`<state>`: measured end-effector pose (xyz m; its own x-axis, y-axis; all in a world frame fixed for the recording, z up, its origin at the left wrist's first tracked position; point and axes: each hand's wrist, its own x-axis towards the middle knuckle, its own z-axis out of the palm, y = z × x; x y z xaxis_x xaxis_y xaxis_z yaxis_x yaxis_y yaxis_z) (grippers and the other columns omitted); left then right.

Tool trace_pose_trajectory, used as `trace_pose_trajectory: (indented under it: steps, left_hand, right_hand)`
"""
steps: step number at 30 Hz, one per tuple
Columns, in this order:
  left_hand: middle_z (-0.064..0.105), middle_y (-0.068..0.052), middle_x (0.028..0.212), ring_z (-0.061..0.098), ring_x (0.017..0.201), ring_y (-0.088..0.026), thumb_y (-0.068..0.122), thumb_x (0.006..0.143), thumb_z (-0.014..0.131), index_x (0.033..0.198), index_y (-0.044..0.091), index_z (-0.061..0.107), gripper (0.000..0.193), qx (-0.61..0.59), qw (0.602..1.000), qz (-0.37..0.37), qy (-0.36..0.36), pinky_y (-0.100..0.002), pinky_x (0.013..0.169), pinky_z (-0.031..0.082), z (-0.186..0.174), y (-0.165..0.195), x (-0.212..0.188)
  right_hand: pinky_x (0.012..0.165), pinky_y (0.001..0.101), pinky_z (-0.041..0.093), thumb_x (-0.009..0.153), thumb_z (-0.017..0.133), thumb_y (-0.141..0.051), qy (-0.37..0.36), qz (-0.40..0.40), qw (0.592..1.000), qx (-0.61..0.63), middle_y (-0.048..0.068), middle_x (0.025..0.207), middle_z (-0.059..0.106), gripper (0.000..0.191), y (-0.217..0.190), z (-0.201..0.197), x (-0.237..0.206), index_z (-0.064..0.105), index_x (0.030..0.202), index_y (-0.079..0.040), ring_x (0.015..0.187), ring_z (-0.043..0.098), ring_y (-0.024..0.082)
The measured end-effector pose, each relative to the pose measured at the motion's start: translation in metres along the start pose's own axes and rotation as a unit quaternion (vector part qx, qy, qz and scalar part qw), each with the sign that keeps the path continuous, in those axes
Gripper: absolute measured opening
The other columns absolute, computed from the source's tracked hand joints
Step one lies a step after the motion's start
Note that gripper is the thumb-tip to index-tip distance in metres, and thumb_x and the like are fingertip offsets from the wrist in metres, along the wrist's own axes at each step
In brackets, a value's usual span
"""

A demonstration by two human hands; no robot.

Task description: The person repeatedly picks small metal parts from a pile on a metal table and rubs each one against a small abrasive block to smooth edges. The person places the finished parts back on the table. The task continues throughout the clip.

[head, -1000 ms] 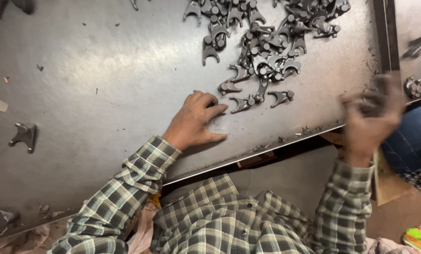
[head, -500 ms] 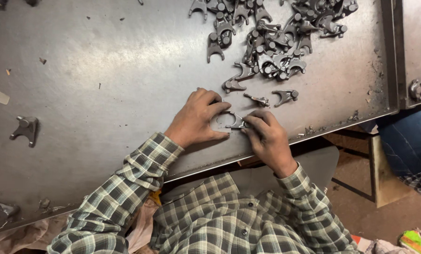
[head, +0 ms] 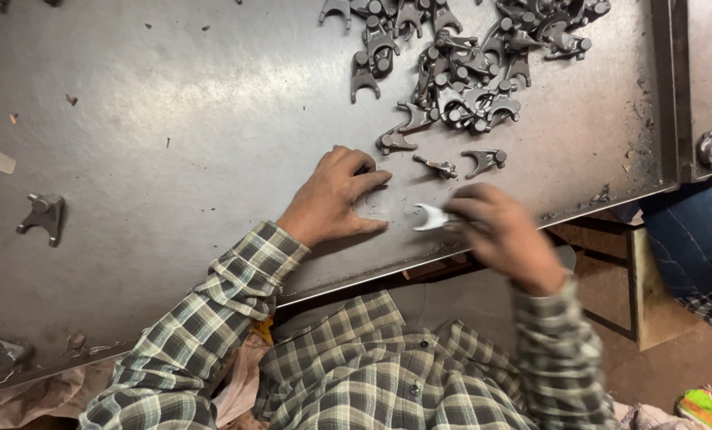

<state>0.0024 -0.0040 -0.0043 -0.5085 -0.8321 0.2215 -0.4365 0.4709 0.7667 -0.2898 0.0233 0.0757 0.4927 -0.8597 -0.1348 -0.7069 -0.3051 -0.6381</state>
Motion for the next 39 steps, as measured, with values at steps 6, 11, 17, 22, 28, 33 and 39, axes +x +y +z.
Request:
trace_pose_trajectory:
  steps: [6,11,17,22,28,33,39]
  left_hand:
    - [0.062,-0.01,0.114,0.056,0.107,-0.029,0.04,0.062,0.093,0.12,0.007,0.073,0.07,0.006,1.0,-0.019,-0.007,-0.042,0.096,0.051,0.002,0.0,0.001]
    - [0.062,-0.01,0.114,0.056,0.108,-0.029,0.039,0.063,0.093,0.12,0.007,0.073,0.068,0.009,1.0,-0.007,-0.003,-0.042,0.096,0.05,0.0,0.002,0.002]
    - [0.062,-0.01,0.113,0.057,0.107,-0.029,0.038,0.063,0.093,0.12,0.007,0.073,0.068,-0.003,1.0,-0.005,0.004,-0.043,0.097,0.051,-0.002,0.004,0.001]
    - [0.062,-0.01,0.113,0.057,0.106,-0.03,0.036,0.061,0.093,0.119,0.007,0.073,0.068,-0.006,1.0,0.003,0.013,-0.043,0.097,0.05,-0.002,0.005,0.001]
    - [0.062,-0.01,0.112,0.056,0.107,-0.03,0.037,0.061,0.092,0.119,0.007,0.072,0.068,-0.004,1.0,-0.005,0.012,-0.043,0.097,0.05,-0.001,0.005,0.001]
    - [0.062,-0.009,0.113,0.056,0.108,-0.029,0.036,0.063,0.091,0.119,0.008,0.073,0.066,-0.004,1.0,-0.003,0.008,-0.043,0.098,0.05,-0.001,0.005,0.001]
    - [0.062,-0.01,0.113,0.056,0.107,-0.029,0.038,0.063,0.092,0.119,0.007,0.074,0.067,-0.001,1.0,-0.003,0.004,-0.042,0.097,0.051,0.003,0.002,0.003]
  right_hand:
    - [0.1,0.0357,0.061,0.098,0.086,-0.004,0.377,0.075,0.921,-0.069,0.018,0.137,0.055,0.057,0.031,-0.057,-0.031,0.056,0.146,0.0,0.12,0.063,0.027]
    - [0.085,0.0389,0.059,0.095,0.077,-0.023,0.219,0.018,0.958,-0.186,0.019,0.137,0.062,0.049,0.027,0.029,0.012,0.064,0.138,-0.004,0.11,0.067,0.032]
    - [0.085,0.0381,0.058,0.087,0.083,-0.011,0.215,-0.029,0.975,-0.055,0.01,0.114,0.069,0.026,-0.006,0.064,0.021,0.075,0.112,-0.008,0.1,0.069,0.027]
    - [0.075,0.0336,0.059,0.078,0.085,-0.011,0.188,0.038,0.98,0.048,0.014,0.109,0.068,0.037,-0.019,0.058,0.02,0.074,0.113,-0.005,0.089,0.069,0.024]
    - [0.078,0.038,0.056,0.082,0.085,-0.009,0.182,-0.03,0.983,-0.026,0.012,0.104,0.07,0.033,-0.021,0.058,0.027,0.076,0.113,-0.006,0.094,0.068,0.028]
    - [0.08,0.0389,0.056,0.081,0.085,-0.01,0.168,-0.061,0.984,-0.026,0.012,0.105,0.071,0.032,-0.013,0.061,0.033,0.076,0.111,-0.006,0.094,0.068,0.029]
    - [0.073,0.029,0.063,0.081,0.08,-0.004,0.067,0.007,0.998,-0.002,0.009,0.108,0.072,0.03,0.026,-0.01,-0.008,0.076,0.111,-0.004,0.091,0.072,0.018]
